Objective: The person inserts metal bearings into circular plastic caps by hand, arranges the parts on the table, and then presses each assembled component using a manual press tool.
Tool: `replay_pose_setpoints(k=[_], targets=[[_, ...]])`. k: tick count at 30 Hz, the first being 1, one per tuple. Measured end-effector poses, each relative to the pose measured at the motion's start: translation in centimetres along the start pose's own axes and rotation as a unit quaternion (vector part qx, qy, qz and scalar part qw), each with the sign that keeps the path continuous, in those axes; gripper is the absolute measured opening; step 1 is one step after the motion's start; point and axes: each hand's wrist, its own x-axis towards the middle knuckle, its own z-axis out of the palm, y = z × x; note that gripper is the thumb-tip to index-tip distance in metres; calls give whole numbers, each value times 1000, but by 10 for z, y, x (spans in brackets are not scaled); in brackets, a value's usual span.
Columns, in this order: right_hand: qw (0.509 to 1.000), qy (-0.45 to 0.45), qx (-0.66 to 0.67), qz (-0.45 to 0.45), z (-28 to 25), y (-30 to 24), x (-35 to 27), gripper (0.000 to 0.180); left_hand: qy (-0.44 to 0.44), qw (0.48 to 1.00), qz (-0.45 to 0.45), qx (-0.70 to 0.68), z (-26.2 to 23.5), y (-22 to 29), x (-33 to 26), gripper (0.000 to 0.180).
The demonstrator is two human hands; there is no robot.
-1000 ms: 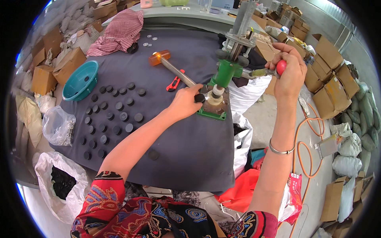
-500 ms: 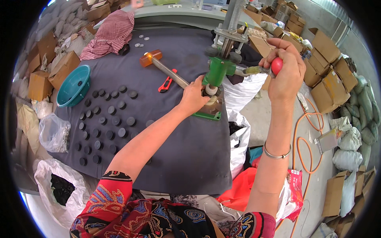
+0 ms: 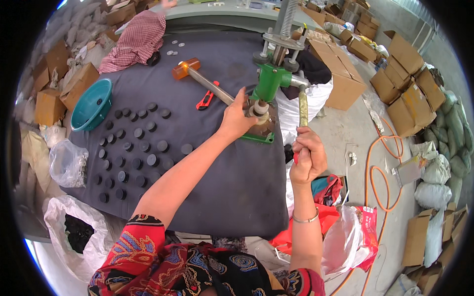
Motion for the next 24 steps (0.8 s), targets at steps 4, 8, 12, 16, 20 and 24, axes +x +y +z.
replay_pose_setpoints(k=[4, 8, 12, 16, 20, 24], targets=[[999, -42, -20, 12, -8, -4, 7, 15, 43, 998, 56, -1, -12, 21, -43, 50], [990, -9, 17, 142, -5, -22, 46, 20, -37, 991, 35, -124, -13, 46, -124, 19], [975, 41, 154, 154, 17, 10, 135, 29, -89, 991, 49, -91, -7, 35, -169, 18], [960, 26, 169, 222, 20, 42, 186, 33, -95, 989, 107, -25, -4, 37, -167, 16], [948, 145, 144, 245, 7, 86, 164, 32, -91, 988, 126, 22, -8, 40, -166, 16], [903, 38, -136, 406, -16, 172, 64, 16, -96, 988, 122, 26, -9, 43, -167, 16]])
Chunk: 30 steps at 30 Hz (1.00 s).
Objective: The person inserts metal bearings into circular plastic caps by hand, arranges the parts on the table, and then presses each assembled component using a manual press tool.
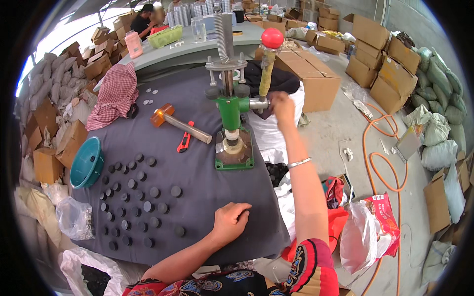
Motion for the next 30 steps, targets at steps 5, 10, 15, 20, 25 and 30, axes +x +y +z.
replay_pose_setpoints(k=[5, 10, 15, 20, 25, 30], targets=[[971, -147, -173, -72, 39, 108, 0, 24, -14, 1000, 15, -6, 4, -5, 0, 13], [877, -263, -363, -175, 51, 120, 19, 36, -22, 999, 16, -22, 6, -4, 7, 14], [961, -202, -177, -68, 26, 115, 6, 23, -15, 999, 22, -35, 5, -8, 8, 14], [947, -278, -72, 144, -30, 142, -43, 19, -31, 999, -3, -28, 5, -9, 7, 13], [935, -226, -250, 108, -86, 202, -92, 20, -52, 998, -22, -30, 11, 0, 9, 15], [776, -454, -432, 70, -89, 254, -163, 58, -76, 996, -47, -18, 11, 2, 11, 16]])
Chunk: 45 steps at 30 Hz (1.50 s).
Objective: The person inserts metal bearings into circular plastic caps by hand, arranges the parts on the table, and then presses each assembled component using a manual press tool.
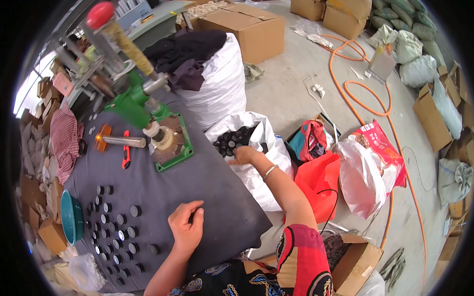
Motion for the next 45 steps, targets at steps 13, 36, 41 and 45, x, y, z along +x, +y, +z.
replay_pose_setpoints(k=[13, 36, 41, 45], targets=[[830, 512, 209, 73, 39, 16, -48, 17, 8, 1000, -9, 24, 3, -2, -1, 17], [897, 361, 77, 242, 45, 90, -23, 27, -25, 998, -25, 52, 1, -8, -1, 16], [938, 315, 62, 133, 1, 31, -9, 19, -17, 998, -23, 62, 2, -5, 1, 17], [936, 350, -37, 0, 16, 19, 66, 11, -28, 996, -24, 76, 1, -6, 1, 17]])
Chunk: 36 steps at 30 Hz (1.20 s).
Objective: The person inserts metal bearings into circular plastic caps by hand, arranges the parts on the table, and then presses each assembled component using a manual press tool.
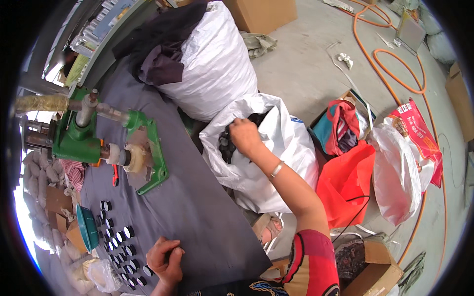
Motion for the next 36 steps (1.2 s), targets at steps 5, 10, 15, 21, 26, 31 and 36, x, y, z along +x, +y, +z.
replay_pose_setpoints(k=[5, 10, 15, 21, 26, 31, 36], targets=[[996, -4, 6, -93, 76, -21, 61, 35, -8, 1000, 1, 11, -4, 6, 5, 19], [986, -89, -52, -132, 108, -20, 64, 36, -14, 1000, 12, 5, -4, 20, 18, 14], [989, -52, -67, -122, 116, -15, 57, 43, -28, 1000, 5, 14, -8, 20, 20, 15], [1000, -28, 4, -8, 134, 11, 42, 16, -14, 999, 26, -34, -3, 16, 20, 14], [993, 85, 80, -13, 27, -5, 28, 9, -6, 999, 20, -27, -7, 2, 9, 19], [968, 214, 89, -91, -115, -13, 31, 20, -27, 999, 22, -26, -5, -3, 11, 21], [939, 267, 115, -184, -182, -34, 39, 18, -8, 1000, 10, -17, -3, 3, 12, 19]])
